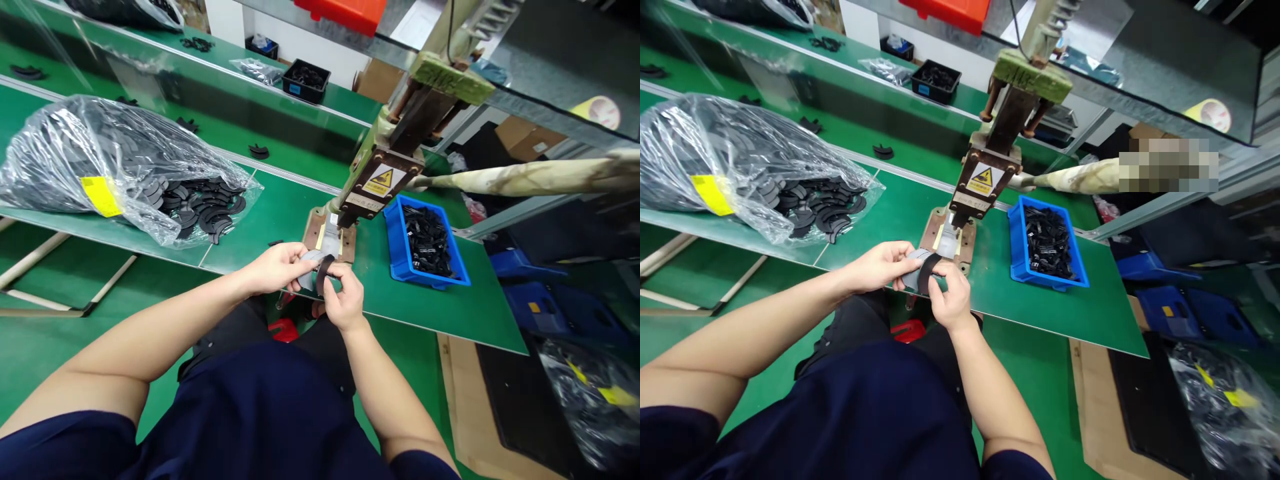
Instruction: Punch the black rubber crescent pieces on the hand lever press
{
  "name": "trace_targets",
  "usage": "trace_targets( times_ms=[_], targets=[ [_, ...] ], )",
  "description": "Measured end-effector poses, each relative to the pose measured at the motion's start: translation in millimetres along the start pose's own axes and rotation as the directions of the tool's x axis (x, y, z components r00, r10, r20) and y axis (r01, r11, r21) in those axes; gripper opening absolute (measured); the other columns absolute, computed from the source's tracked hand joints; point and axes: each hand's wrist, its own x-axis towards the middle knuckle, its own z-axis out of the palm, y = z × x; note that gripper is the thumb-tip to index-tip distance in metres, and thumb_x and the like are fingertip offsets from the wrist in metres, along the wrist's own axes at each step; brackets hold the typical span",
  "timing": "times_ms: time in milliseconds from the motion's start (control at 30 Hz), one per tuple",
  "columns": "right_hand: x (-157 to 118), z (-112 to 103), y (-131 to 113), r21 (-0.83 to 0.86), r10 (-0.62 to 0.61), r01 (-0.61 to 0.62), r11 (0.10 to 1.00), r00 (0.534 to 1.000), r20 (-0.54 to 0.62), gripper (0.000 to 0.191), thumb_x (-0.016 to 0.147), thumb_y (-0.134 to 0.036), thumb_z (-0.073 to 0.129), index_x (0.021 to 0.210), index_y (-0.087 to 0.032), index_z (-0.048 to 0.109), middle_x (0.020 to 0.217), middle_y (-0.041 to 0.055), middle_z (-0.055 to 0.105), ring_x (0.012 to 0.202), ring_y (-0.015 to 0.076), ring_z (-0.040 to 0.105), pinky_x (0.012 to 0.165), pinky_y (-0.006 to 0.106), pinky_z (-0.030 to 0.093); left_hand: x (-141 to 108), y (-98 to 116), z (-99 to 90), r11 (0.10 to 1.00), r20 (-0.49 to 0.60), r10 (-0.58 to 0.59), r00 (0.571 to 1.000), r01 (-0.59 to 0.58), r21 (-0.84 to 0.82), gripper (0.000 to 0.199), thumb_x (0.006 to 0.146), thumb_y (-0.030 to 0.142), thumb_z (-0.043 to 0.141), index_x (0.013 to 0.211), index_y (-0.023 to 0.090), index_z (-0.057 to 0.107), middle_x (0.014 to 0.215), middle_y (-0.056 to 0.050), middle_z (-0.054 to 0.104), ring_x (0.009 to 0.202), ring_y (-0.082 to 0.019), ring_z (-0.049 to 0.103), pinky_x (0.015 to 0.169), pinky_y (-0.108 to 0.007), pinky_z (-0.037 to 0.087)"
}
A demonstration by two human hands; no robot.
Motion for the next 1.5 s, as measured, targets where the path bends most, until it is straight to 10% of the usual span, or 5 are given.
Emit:
trace_targets(
  times_ms=[133,267,967,1200,1500],
  targets=[
    [1,-8,0,-0.055,-0.065,0.067,0.996,0.997,0.042,0.012,0.096,-0.028,0.063,0.106,-0.025,0.068,0.099,0.0068,0.074,0.095,0.0210,0.071,0.086,0.041,0.060,-11,6,-1.2,0.917,-0.214,0.313,0.925,-0.237,0.320,0.029,0.088,0.048,0.079,0.092,0.023,0.065,0.083,-0.002,0.066,0.072,-0.016,0.062,0.067,-0.029,0.052],
    [1,-8,1,-0.093,-0.096,0.103,0.990,0.993,0.073,0.012,0.096,-0.027,0.063,0.106,-0.025,0.068,0.095,0.0069,0.073,0.090,0.0208,0.070,0.081,0.040,0.060,-15,11,3.7,0.738,-0.047,0.478,0.877,-0.373,0.563,0.027,0.094,0.042,0.073,0.076,0.024,0.063,0.084,-0.005,0.062,0.086,-0.021,0.060,0.084,-0.034,0.050],
    [-2,-13,18,-0.059,-0.012,0.011,0.998,1.000,-0.003,0.025,0.095,-0.022,0.065,0.120,-0.025,0.068,0.107,0.0076,0.075,0.101,0.0200,0.073,0.089,0.040,0.063,33,-24,-10.1,0.995,0.125,0.010,0.992,0.003,-0.101,0.050,0.085,0.065,0.080,0.084,0.018,0.062,0.065,0.004,0.057,0.054,-0.008,0.051,0.051,-0.020,0.041],
    [-21,-43,42,-0.111,0.112,-0.120,0.987,0.991,-0.075,0.025,0.098,-0.020,0.061,0.121,-0.025,0.066,0.110,0.0082,0.071,0.108,0.0201,0.070,0.095,0.040,0.062,145,-34,-75.0,0.966,-0.432,-0.210,0.877,0.118,-0.231,0.045,0.086,0.046,0.087,0.074,0.019,0.053,0.057,0.002,0.057,0.048,-0.009,0.055,0.048,-0.019,0.044],
    [-44,-80,52,-0.201,0.188,-0.201,0.959,0.979,-0.082,0.021,0.098,-0.024,0.062,0.117,-0.025,0.069,0.105,0.0067,0.072,0.097,0.0178,0.073,0.085,0.035,0.064,284,28,-121.5,0.992,-0.524,-0.125,0.842,0.089,-0.094,0.021,0.105,0.034,0.061,0.097,0.016,0.064,0.091,-0.009,0.077,0.068,-0.012,0.068,0.067,-0.024,0.057]
  ],
)
